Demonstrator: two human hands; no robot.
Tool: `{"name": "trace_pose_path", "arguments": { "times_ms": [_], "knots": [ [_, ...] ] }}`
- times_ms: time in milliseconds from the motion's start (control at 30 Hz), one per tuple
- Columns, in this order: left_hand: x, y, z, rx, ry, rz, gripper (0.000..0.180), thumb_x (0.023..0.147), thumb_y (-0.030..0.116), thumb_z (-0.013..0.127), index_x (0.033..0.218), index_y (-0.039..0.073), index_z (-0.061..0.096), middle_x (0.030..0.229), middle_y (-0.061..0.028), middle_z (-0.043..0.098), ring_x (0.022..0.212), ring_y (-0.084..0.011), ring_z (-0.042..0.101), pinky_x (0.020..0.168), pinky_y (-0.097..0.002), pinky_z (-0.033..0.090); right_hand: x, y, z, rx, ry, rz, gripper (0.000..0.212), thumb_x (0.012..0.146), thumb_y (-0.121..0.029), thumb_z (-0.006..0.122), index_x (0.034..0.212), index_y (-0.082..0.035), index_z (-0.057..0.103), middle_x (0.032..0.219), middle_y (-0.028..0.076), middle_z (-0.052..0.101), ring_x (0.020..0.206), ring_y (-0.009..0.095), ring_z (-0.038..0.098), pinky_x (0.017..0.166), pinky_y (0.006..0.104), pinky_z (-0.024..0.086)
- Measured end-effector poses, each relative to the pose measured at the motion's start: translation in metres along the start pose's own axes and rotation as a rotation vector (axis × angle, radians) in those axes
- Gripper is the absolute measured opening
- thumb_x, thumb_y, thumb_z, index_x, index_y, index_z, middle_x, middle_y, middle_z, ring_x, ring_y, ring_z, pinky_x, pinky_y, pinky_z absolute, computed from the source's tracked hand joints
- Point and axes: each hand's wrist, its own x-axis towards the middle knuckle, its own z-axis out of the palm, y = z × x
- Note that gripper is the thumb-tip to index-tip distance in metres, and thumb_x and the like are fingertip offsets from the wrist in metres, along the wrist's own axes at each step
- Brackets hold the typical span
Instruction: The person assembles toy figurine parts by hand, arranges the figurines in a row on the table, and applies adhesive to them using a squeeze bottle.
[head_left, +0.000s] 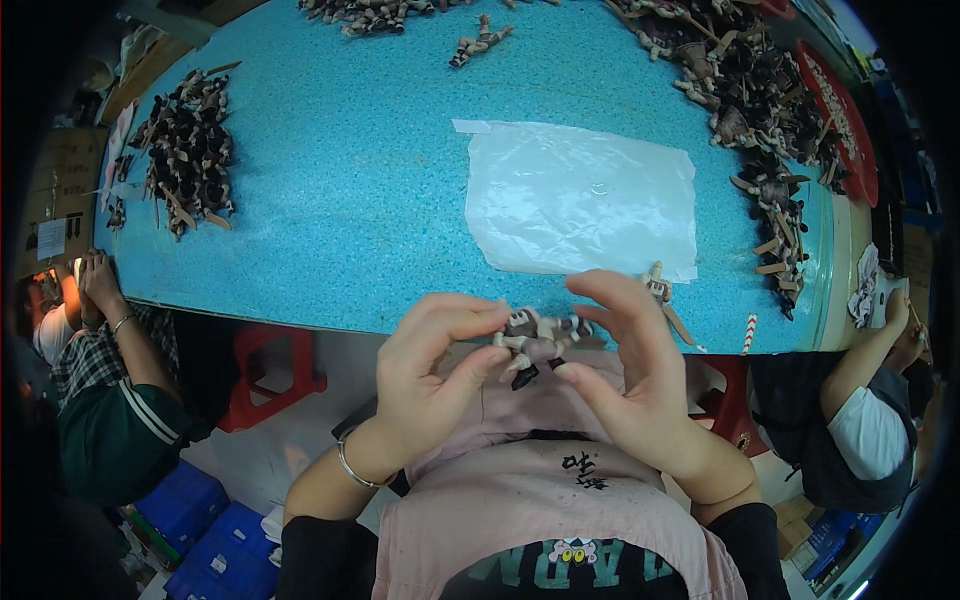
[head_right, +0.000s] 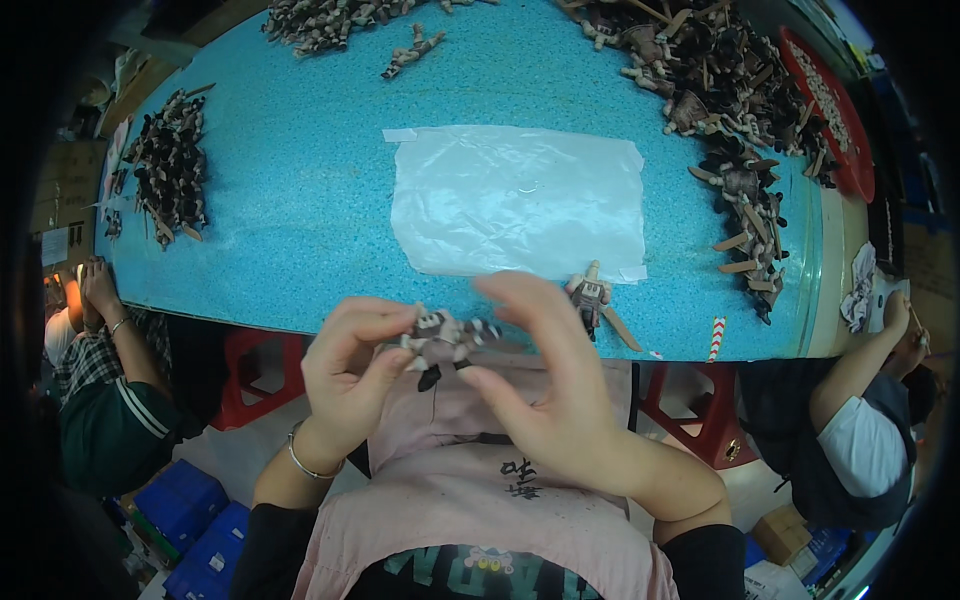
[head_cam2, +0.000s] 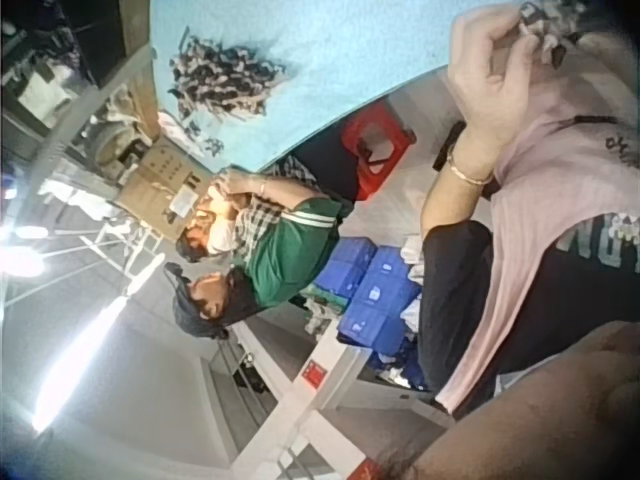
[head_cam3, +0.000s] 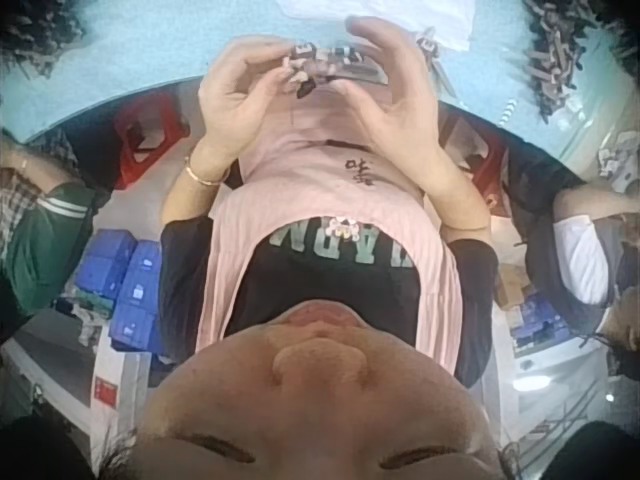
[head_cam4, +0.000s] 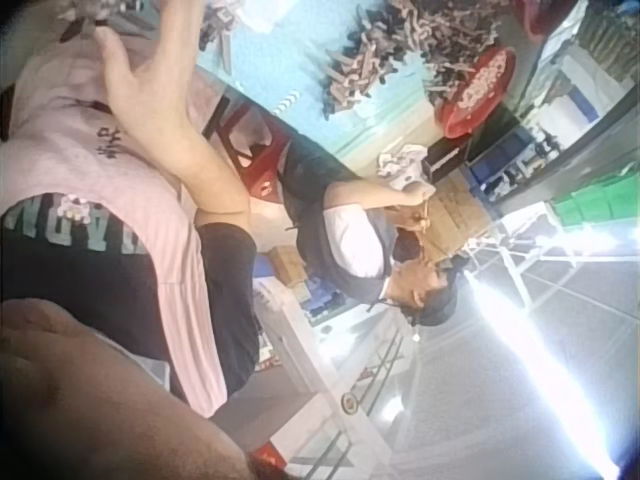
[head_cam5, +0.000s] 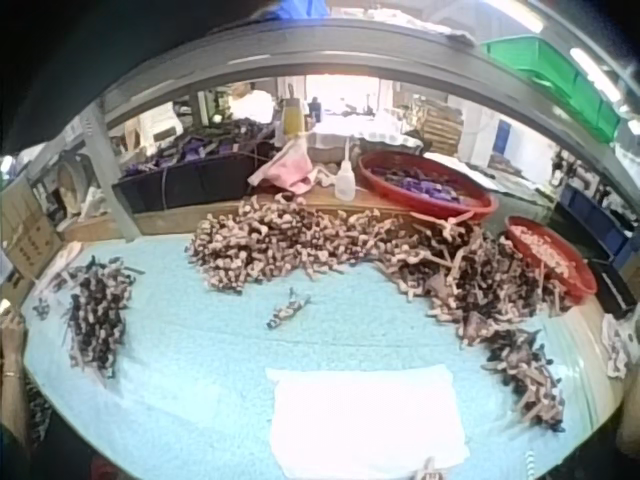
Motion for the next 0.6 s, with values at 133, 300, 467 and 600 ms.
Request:
{"name": "trace_pose_path", "arguments": {
  "times_ms": [133, 300, 467, 600],
  "knots": [
    [-0.003, 0.011, 0.004, -0.206, 0.174, -0.024, 0.023, 0.078, -0.001, 0.073, 0.101, -0.002, 0.067, 0.099, -0.0148, 0.065, 0.099, -0.025, 0.063, 0.085, -0.0306, 0.05, -0.004, -0.009, -0.001, 0.754, 0.115, 0.471, 0.02, 0.093, -0.007, 0.059, 0.111, 0.001, 0.055, 0.095, 0.008, 0.059, 0.085, 0.016, 0.061, 0.075, 0.0284, 0.05],
    [-0.01, 0.011, 0.002, -0.035, 0.084, 0.087, 0.019, 0.081, 0.002, 0.072, 0.098, -0.003, 0.066, 0.105, -0.0154, 0.062, 0.097, -0.0233, 0.062, 0.084, -0.0306, 0.05, -0.004, -0.001, -0.01, 1.064, -0.308, 0.685, 0.021, 0.101, -0.019, 0.048, 0.098, 0.0, 0.056, 0.085, 0.004, 0.057, 0.078, 0.01, 0.057, 0.069, 0.0244, 0.047],
    [-0.002, 0.007, -0.004, -0.246, -0.16, -0.037, 0.021, 0.087, 0.004, 0.066, 0.107, -0.002, 0.061, 0.117, -0.0144, 0.056, 0.097, -0.0196, 0.06, 0.085, -0.0303, 0.049, -0.007, 0.007, -0.011, 0.697, -0.378, 0.42, 0.032, 0.101, -0.022, 0.049, 0.079, -0.001, 0.057, 0.079, 0.002, 0.056, 0.072, 0.011, 0.051, 0.066, 0.026, 0.042],
    [0.009, 0.018, -0.005, -0.697, -0.34, -0.457, 0.019, 0.091, 0.018, 0.064, 0.1, 0.002, 0.061, 0.12, -0.0132, 0.054, 0.106, -0.0179, 0.055, 0.095, -0.0342, 0.043, -0.006, 0.008, -0.011, 0.626, -0.454, 0.305, 0.032, 0.1, -0.022, 0.05, 0.077, -0.001, 0.056, 0.076, 0.004, 0.055, 0.07, 0.013, 0.048, 0.066, 0.0275, 0.041]
  ]
}}
